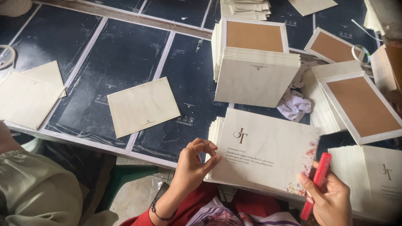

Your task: Sorting and organizing stacks of printed invitation cards on a production table.

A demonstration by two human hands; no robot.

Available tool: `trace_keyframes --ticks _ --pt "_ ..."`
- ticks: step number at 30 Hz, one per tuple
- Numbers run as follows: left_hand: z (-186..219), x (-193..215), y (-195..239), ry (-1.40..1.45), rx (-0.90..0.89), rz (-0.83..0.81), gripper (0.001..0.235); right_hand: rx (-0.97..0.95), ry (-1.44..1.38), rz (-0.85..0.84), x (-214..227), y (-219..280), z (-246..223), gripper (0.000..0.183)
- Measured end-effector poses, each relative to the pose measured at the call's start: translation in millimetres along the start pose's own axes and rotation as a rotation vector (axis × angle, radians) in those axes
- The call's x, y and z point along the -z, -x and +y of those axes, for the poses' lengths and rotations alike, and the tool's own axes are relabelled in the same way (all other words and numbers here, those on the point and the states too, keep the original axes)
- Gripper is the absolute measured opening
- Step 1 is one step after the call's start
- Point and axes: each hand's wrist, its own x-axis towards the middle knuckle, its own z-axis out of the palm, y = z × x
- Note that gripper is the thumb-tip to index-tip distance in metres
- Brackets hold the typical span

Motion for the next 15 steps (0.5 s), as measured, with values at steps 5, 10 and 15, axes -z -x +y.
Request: trace_keyframes --ticks 5,10,15 --pt "-19 0 4 0.057 0.054 -0.034 0.012 -0.032 0.019 0.046 -18 2 -6 0.053" --pt "-36 -2 2 0.040 0.060 -0.028 0.013 -0.036 -0.026 0.038 -23 0 8 0.053" --pt "-39 -4 3 0.002 0.108 -0.008 0.011 -0.068 -0.046 0.045 -26 2 10 0.053"
